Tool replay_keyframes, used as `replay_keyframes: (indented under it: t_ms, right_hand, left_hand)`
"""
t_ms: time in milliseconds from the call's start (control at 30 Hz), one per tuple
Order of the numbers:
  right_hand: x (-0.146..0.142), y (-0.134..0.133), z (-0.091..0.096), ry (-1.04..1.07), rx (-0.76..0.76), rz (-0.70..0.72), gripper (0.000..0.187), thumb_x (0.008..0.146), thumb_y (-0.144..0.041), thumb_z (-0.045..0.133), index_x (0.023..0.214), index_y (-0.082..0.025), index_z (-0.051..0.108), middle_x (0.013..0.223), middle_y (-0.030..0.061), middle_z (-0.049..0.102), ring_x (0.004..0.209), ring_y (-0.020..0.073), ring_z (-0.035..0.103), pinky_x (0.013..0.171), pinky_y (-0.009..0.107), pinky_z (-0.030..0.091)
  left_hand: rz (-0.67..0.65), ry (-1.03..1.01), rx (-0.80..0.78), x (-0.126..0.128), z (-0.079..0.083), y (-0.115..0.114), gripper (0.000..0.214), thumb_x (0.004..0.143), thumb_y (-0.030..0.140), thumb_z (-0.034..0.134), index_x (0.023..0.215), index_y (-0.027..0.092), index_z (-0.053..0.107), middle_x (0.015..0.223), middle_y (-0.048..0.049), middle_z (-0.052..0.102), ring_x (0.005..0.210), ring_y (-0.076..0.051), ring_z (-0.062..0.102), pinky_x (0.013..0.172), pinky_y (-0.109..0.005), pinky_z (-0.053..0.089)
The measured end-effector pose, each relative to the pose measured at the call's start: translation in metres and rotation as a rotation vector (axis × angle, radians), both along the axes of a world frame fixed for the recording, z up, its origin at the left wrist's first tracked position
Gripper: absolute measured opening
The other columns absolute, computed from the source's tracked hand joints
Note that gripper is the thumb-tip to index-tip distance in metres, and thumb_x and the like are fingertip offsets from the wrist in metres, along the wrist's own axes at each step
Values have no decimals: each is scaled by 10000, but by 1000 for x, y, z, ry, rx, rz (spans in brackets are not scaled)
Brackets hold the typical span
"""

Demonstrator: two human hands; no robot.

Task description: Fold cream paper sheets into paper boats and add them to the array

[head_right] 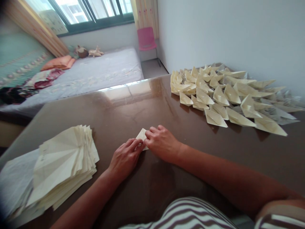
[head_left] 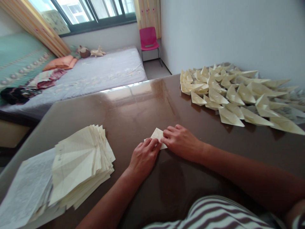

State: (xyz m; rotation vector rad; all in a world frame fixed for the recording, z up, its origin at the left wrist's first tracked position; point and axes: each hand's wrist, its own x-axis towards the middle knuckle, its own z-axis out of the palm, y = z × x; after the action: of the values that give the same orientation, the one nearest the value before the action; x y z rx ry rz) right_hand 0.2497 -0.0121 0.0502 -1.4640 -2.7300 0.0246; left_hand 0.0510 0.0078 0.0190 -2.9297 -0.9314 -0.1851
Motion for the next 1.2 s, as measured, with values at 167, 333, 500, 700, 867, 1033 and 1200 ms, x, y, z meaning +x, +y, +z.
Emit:
replay_keyframes:
  t_ms: [167, 333, 500, 700, 867, 1033, 1200]
  right_hand:
    - [-9, -18, -2, -113, -27, -51, 204, 912, -144, 468, 1017, -142, 644, 1010, 113, 625, 894, 242, 546, 693, 370, 382]
    - [-10, -24, 6, -191, -47, -125, 227, 882, -79, 456, 948, -121, 668, 934, 127, 634, 850, 244, 563, 651, 380, 390]
    - [-10, -26, 11, -205, -94, -178, 229, 861, -65, 472, 940, -114, 682, 902, 134, 640, 813, 234, 579, 633, 372, 389]
    - [-8, -24, 16, -233, -144, -237, 244, 842, -35, 474, 900, -106, 701, 873, 146, 646, 776, 229, 592, 602, 356, 381]
    - [-13, -24, 15, -237, -130, -242, 232, 845, -48, 486, 884, -106, 707, 873, 144, 642, 796, 247, 587, 623, 377, 401]
    - [-24, -29, 5, -163, -73, -147, 238, 881, -84, 474, 986, -115, 685, 997, 134, 637, 921, 260, 568, 661, 383, 426]
    - [-17, -23, 10, -179, -104, -202, 224, 881, -82, 464, 926, -123, 679, 944, 133, 643, 862, 262, 583, 633, 375, 409]
  left_hand:
    - [0, 19, 27, 0, 3, -2, 281, 931, 236, 510, 1202, 221, 582, 1118, -45, 627, 1024, -199, 553, 767, -331, 464]
    - [19, 67, 39, -1, 11, -2, 248, 935, 247, 508, 1163, 238, 605, 1089, -31, 646, 1014, -194, 564, 759, -333, 440]
    - [42, 140, 68, -2, 18, -4, 235, 911, 198, 536, 1125, 196, 631, 1004, -42, 654, 948, -204, 581, 716, -344, 436]
    - [120, 227, 90, -2, 25, -9, 208, 856, 117, 565, 1039, 136, 663, 930, -71, 646, 872, -239, 594, 661, -354, 450]
    - [137, 198, 108, 1, 19, -11, 192, 850, 105, 562, 1013, 133, 660, 931, -74, 638, 882, -243, 589, 677, -357, 469]
    - [-3, 69, 67, 8, 10, -12, 299, 897, 205, 556, 1195, 187, 580, 1050, -46, 631, 970, -206, 574, 722, -322, 477]
    - [36, 34, 58, 5, 7, -8, 268, 893, 214, 563, 1158, 231, 601, 1043, -37, 627, 963, -204, 561, 695, -315, 470]
